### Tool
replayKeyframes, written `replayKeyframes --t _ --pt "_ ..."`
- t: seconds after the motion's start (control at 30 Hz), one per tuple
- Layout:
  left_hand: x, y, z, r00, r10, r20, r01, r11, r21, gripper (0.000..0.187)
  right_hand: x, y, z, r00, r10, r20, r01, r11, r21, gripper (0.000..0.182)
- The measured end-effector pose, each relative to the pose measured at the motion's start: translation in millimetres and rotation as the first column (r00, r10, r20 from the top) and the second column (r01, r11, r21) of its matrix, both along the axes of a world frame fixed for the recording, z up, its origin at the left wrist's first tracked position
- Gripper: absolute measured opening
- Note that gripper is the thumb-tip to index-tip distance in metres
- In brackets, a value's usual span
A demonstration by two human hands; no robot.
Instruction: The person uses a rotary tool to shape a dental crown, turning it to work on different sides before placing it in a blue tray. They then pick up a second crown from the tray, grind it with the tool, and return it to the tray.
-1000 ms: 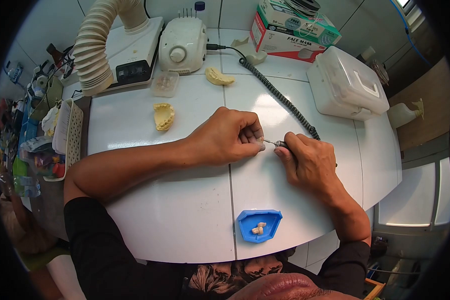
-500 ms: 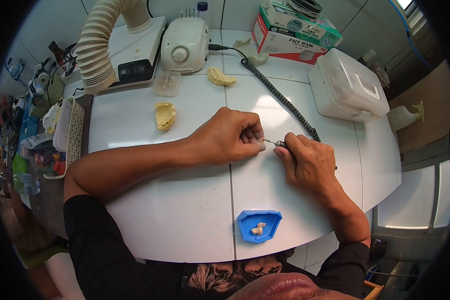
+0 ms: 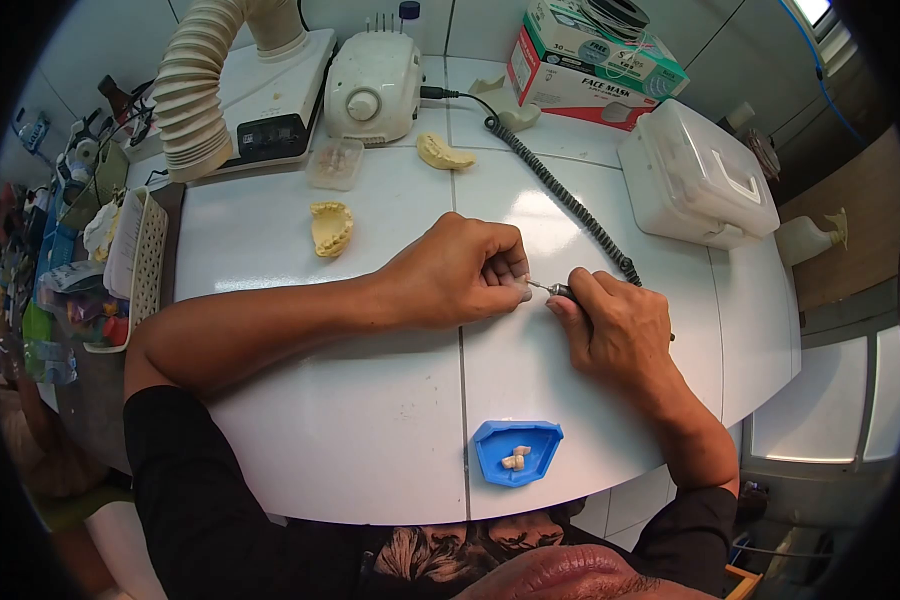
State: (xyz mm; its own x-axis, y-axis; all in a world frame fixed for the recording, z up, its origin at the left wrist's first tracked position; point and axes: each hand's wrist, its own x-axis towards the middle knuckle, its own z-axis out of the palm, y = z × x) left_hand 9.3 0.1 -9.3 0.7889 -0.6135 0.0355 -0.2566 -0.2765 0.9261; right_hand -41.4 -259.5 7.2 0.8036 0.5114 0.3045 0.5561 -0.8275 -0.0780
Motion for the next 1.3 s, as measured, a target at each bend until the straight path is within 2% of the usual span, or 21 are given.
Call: replayKeyframes --t 1.3 --pt "-1.7 1.4 -2.2 0.999 -0.031 0.023 0.032 0.999 -0.035 0.017 1.9 -0.9 3.3 0.999 0.013 -0.039 -0.012 1.000 0.008 0.031"
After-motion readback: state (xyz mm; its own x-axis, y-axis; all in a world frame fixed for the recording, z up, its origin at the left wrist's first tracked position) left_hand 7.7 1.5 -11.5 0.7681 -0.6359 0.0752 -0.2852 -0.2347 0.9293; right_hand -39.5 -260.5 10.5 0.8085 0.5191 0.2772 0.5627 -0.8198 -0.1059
